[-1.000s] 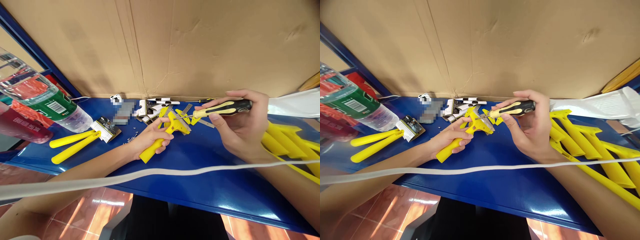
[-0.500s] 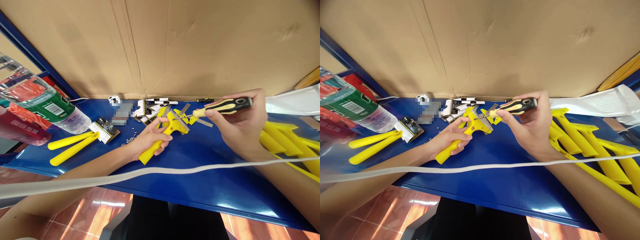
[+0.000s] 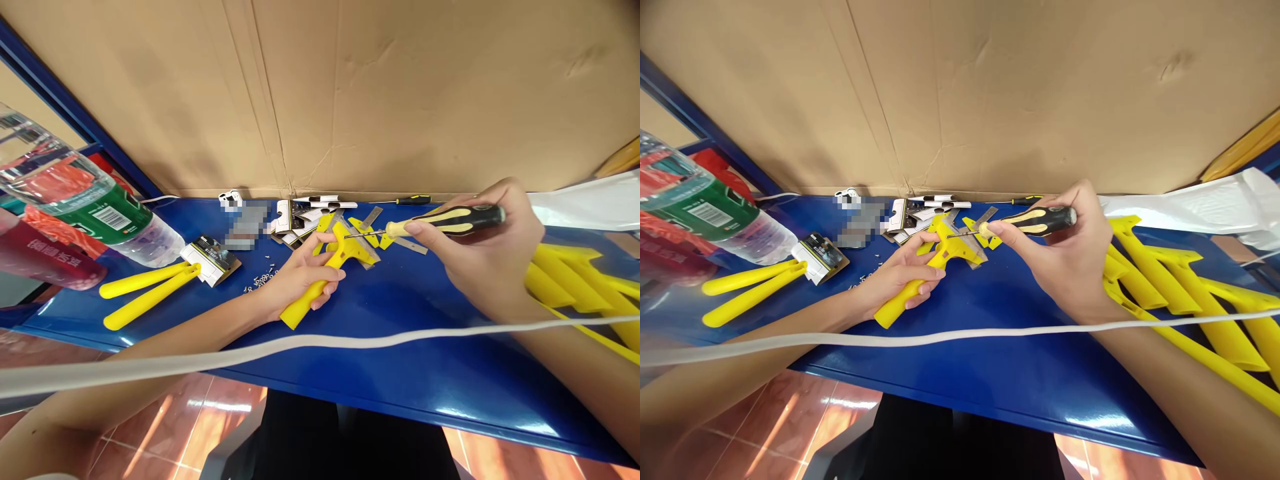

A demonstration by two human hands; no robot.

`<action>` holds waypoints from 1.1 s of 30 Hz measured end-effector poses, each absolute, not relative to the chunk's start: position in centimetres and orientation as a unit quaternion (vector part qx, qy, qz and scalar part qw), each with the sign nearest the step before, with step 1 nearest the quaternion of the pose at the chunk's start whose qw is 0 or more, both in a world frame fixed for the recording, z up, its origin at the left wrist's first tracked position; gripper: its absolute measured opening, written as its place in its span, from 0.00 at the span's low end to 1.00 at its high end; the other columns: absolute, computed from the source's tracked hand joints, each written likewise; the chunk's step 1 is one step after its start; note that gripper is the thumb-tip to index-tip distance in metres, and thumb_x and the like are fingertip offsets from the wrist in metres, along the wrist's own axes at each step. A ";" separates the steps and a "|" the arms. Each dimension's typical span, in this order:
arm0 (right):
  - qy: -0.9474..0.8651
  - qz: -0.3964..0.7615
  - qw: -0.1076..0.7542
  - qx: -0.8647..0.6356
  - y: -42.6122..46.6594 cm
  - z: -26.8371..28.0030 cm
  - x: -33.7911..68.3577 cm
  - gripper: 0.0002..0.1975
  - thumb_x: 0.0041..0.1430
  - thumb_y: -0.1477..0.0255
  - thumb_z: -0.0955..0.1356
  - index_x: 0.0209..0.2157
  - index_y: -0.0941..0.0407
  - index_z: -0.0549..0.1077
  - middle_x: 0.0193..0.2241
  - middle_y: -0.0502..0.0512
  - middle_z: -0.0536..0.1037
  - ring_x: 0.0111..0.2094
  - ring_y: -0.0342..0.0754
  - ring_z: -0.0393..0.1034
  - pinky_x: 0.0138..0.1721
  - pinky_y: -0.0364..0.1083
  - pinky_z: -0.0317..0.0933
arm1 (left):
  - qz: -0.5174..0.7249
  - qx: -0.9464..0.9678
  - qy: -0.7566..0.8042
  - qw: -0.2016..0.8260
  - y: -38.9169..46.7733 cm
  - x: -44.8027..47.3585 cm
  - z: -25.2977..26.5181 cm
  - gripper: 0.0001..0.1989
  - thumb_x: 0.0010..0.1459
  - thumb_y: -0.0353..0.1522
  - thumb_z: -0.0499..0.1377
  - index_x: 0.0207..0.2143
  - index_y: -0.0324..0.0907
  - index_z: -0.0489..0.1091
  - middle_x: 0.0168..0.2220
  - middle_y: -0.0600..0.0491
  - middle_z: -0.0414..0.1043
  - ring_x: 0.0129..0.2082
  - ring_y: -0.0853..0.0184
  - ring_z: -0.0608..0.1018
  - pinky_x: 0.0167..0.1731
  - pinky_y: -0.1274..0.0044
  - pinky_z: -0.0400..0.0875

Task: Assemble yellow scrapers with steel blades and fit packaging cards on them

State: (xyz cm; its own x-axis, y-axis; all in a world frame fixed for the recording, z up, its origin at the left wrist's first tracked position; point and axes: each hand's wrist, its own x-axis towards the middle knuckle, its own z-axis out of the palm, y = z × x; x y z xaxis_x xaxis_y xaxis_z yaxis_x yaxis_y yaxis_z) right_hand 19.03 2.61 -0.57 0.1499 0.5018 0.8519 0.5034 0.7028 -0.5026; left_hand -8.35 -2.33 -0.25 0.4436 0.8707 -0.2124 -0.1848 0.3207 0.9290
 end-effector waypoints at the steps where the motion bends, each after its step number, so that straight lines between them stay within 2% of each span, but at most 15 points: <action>1: -0.650 -0.004 0.650 -0.393 2.5 -0.4 18.9 0.38 0.46 0.40 0.87 0.35 0.48 0.67 0.30 0.46 0.78 0.26 0.48 0.72 0.23 0.49 0.64 | 0.368 0.454 0.380 0.717 -2.4 -8.3 -0.2 0.34 0.59 0.31 0.77 0.58 0.53 0.60 0.31 0.64 0.69 0.17 0.75 0.68 0.14 0.84 0.60; 4: -0.647 -0.022 0.661 -0.378 2.4 0.1 18.8 0.35 0.49 0.40 0.86 0.36 0.49 0.71 0.28 0.44 0.74 0.25 0.46 0.69 0.22 0.48 0.63 | 0.364 0.463 0.380 0.713 -2.6 -8.2 0.0 0.33 0.60 0.32 0.77 0.58 0.53 0.59 0.31 0.64 0.70 0.16 0.76 0.68 0.14 0.83 0.61; 7: -0.664 -0.050 0.668 -0.332 2.8 0.5 19.1 0.31 0.56 0.42 0.85 0.42 0.50 0.76 0.33 0.47 0.77 0.28 0.47 0.73 0.25 0.49 0.68 | 0.352 0.477 0.372 0.714 -2.6 -8.2 0.0 0.33 0.61 0.32 0.76 0.57 0.53 0.59 0.31 0.65 0.71 0.16 0.75 0.70 0.14 0.83 0.63; 10: -0.694 -0.069 0.645 -0.312 3.4 0.4 19.7 0.26 0.60 0.49 0.85 0.44 0.50 0.77 0.36 0.49 0.79 0.31 0.49 0.77 0.29 0.51 0.74 | 0.349 0.480 0.361 0.719 -2.5 -8.2 -0.1 0.32 0.61 0.32 0.76 0.57 0.52 0.59 0.32 0.65 0.72 0.15 0.75 0.70 0.13 0.83 0.64; 13: -0.737 0.037 0.636 -0.226 3.7 0.2 19.9 0.24 0.66 0.55 0.83 0.53 0.46 0.73 0.43 0.52 0.84 0.42 0.55 0.87 0.43 0.60 0.85 | 0.353 0.475 0.358 0.722 -2.5 -8.2 -0.3 0.33 0.60 0.31 0.77 0.56 0.52 0.59 0.33 0.64 0.74 0.14 0.76 0.70 0.13 0.82 0.65; 15: -0.760 0.120 0.615 -0.174 3.6 0.1 19.8 0.23 0.69 0.59 0.81 0.57 0.44 0.71 0.50 0.54 0.86 0.52 0.59 0.89 0.55 0.66 0.85 | 0.352 0.472 0.361 0.724 -2.4 -8.3 -0.4 0.33 0.60 0.31 0.77 0.57 0.52 0.60 0.32 0.64 0.73 0.15 0.75 0.70 0.13 0.82 0.64; 16: -0.765 0.143 0.607 -0.164 3.5 0.2 19.7 0.23 0.69 0.60 0.81 0.57 0.44 0.71 0.51 0.54 0.87 0.53 0.60 0.89 0.58 0.67 0.84 | 0.351 0.469 0.362 0.725 -2.4 -8.3 -0.4 0.33 0.61 0.32 0.77 0.58 0.53 0.60 0.32 0.64 0.72 0.15 0.75 0.70 0.14 0.83 0.64; 22: -0.746 0.149 0.619 -0.195 2.4 0.2 19.0 0.23 0.66 0.61 0.84 0.54 0.44 0.74 0.46 0.52 0.90 0.46 0.60 0.92 0.45 0.60 0.89 | 0.364 0.445 0.374 0.728 -2.3 -8.3 -0.3 0.36 0.58 0.31 0.78 0.60 0.53 0.60 0.33 0.63 0.70 0.17 0.76 0.69 0.14 0.84 0.61; 26: -0.734 0.121 0.636 -0.203 2.2 0.2 18.7 0.23 0.64 0.63 0.85 0.53 0.45 0.76 0.44 0.52 0.90 0.45 0.60 0.92 0.44 0.58 0.88 | 0.361 0.458 0.375 0.721 -2.3 -8.2 -0.2 0.35 0.59 0.32 0.77 0.58 0.52 0.60 0.32 0.64 0.70 0.17 0.75 0.69 0.14 0.84 0.61; 29: -0.716 0.093 0.654 -0.224 2.8 -0.2 18.9 0.27 0.57 0.61 0.88 0.52 0.46 0.77 0.40 0.50 0.89 0.42 0.60 0.92 0.38 0.55 0.87 | 0.353 0.470 0.377 0.716 -2.5 -8.2 0.1 0.32 0.61 0.32 0.76 0.56 0.52 0.58 0.30 0.65 0.69 0.15 0.75 0.67 0.14 0.84 0.61; 33: -0.695 0.032 0.672 -0.254 3.8 -1.0 19.7 0.32 0.48 0.56 0.91 0.47 0.47 0.78 0.35 0.48 0.85 0.35 0.57 0.89 0.28 0.51 0.79 | 0.348 0.479 0.380 0.710 -2.6 -8.1 0.3 0.31 0.62 0.31 0.74 0.56 0.52 0.57 0.29 0.65 0.70 0.14 0.75 0.67 0.14 0.83 0.62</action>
